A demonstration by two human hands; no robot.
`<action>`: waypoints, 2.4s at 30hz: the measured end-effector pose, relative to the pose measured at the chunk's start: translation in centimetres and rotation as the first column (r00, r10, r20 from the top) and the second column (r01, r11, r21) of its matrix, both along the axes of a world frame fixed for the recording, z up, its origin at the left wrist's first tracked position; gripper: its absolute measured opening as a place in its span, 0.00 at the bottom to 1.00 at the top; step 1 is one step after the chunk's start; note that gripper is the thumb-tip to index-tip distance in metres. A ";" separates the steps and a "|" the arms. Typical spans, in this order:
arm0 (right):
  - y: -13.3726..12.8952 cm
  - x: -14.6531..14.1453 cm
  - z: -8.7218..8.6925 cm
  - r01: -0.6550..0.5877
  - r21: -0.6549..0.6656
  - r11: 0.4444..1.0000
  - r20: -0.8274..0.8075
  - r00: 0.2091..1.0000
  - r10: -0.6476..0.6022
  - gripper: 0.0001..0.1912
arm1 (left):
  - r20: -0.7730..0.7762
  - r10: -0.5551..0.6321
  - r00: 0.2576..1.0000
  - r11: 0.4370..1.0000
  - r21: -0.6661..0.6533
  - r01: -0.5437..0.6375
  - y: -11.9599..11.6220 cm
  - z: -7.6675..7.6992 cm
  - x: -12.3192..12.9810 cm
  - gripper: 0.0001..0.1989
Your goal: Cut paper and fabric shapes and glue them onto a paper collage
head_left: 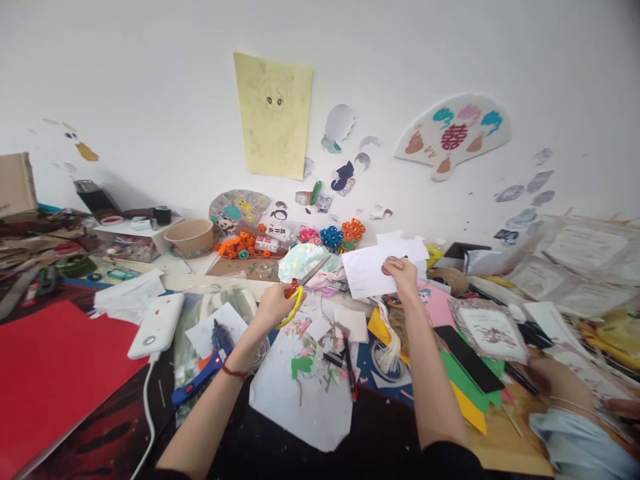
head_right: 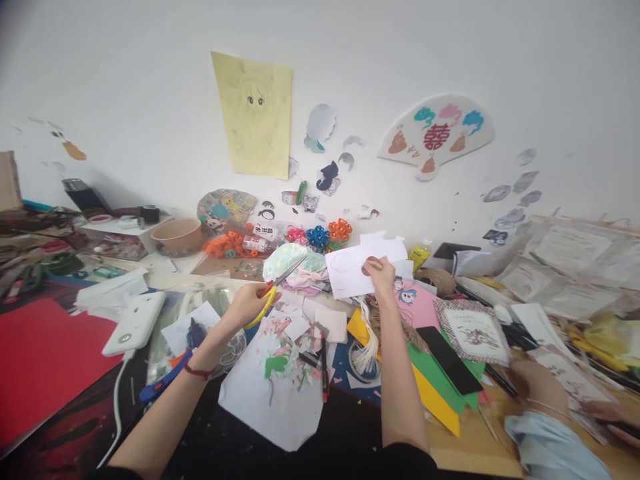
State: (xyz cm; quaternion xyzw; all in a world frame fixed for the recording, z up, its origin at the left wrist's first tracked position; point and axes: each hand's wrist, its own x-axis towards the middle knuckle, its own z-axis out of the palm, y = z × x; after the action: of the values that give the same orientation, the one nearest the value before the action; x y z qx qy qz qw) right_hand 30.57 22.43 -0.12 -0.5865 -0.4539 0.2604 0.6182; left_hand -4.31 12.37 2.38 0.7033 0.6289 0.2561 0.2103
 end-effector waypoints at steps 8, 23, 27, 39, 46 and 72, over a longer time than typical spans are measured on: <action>0.4 -2.1 0.0 0.041 -0.296 0.954 0.380 0.922 0.079 0.19 | -0.244 -0.106 0.964 0.994 0.004 0.110 7.7 1.3 4.1 0.14; -10.4 -11.3 -5.9 -0.210 -0.514 0.832 0.644 0.546 0.536 0.06 | -0.479 -0.222 0.849 0.975 -0.096 0.201 7.3 -3.0 6.0 0.18; -10.1 -11.4 -5.8 -0.212 -0.521 0.827 0.633 0.553 0.541 0.09 | -0.452 -0.387 0.804 0.918 -0.269 0.291 4.3 -4.8 4.7 0.16; -10.1 -11.4 -5.3 -0.308 -0.415 0.856 0.532 0.681 0.503 0.07 | -0.351 -0.395 0.849 0.902 -0.326 0.285 2.8 -6.4 4.3 0.17; -12.3 -11.3 -4.4 -0.289 -0.235 0.928 0.420 0.831 0.365 0.13 | -0.158 -0.405 0.901 0.874 -0.357 0.330 2.3 -6.2 4.0 0.14; -16.9 -7.4 -9.1 -0.020 -0.137 0.990 0.046 0.999 0.027 0.22 | -0.033 -0.001 0.999 0.787 -0.617 -0.020 8.3 -6.6 -4.9 0.17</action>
State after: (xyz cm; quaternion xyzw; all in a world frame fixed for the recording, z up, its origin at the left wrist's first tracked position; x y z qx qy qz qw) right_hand 23.15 5.57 -9.26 -0.6279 -0.4565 0.2841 0.5626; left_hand -9.22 20.71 -4.19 0.5969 0.6849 0.0266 0.4171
